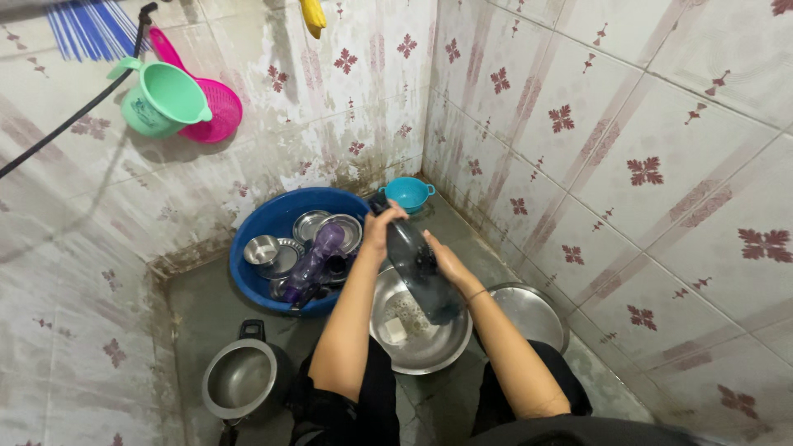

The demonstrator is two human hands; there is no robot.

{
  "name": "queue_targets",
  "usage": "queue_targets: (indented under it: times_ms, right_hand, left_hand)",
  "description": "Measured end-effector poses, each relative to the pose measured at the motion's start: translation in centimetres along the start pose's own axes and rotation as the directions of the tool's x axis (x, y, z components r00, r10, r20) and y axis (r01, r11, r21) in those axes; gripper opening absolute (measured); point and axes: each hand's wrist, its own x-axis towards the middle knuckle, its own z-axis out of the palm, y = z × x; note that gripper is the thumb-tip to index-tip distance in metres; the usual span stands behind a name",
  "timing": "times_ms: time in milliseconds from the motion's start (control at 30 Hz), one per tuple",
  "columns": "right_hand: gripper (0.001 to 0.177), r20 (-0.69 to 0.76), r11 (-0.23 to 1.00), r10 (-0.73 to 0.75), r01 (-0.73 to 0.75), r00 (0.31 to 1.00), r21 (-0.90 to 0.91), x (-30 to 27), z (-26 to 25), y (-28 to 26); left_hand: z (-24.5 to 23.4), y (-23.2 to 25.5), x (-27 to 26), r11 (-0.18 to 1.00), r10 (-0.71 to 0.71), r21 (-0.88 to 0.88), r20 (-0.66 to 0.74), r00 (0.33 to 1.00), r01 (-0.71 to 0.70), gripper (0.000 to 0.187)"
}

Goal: The person washes several plates, a pressure cooker, and multiple plastic bottles by hand. They use a cloth and soap to scrub the surfaces of each item before rinsing them with water from a bucket.

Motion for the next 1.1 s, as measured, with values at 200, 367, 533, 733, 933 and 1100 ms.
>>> queue_targets:
  times_ms: [200, 367, 533, 733, 933, 1100]
  right_hand:
    - [0.072, -0.17, 0.926, -0.372, 0.351, 0.913, -0.138, 0.4, 0.1, 1.8]
    - [0.071, -0.275, 0.743, -0.652, 0.523, 0.706, -0.418, 2.9, 0.9, 5.9]
    - [0.075, -0.105, 0.912, -0.237, 0.185, 0.966, -0.365, 4.0, -0.6, 6.9]
    - [0.043, 0.083, 0.874, 0.123, -0.147, 0.989, 0.463, 2.6, -2.8, 6.2]
    - [0.061, -0.356, 0.667, -0.023, 0.28, 0.934, 0.69, -0.9, -4.0, 0.1]
    - [0.071, -0.529, 0.789, -0.366, 0.557, 0.766, 0.259, -2.0, -5.1, -1.9]
  left_hand:
    - [3.0, -3.7, -1.8, 0.962, 0.011, 0.274, -0.082, 0.997, 0.012, 0.016]
    - [2.3, -5.4, -1.6, 0.832, 0.193, 0.527, 0.021, 0.981, -0.175, 0.018]
    - [-1.0, -0.5, -0.6, 0.989, 0.074, 0.138, -0.136, 0.988, -0.055, 0.012]
    - [-5.1, 2.7, 1.0, 0.934, 0.201, -0.225, -0.311, 0.929, -0.277, 0.016]
    - [-5.5, -1.7, 1.7, 0.874, -0.256, -0.486, -0.416, 0.873, 0.025, 0.039]
    - [-4.3, -5.4, 1.5, 0.858, -0.355, -0.481, -0.307, 0.883, 0.178, 0.051]
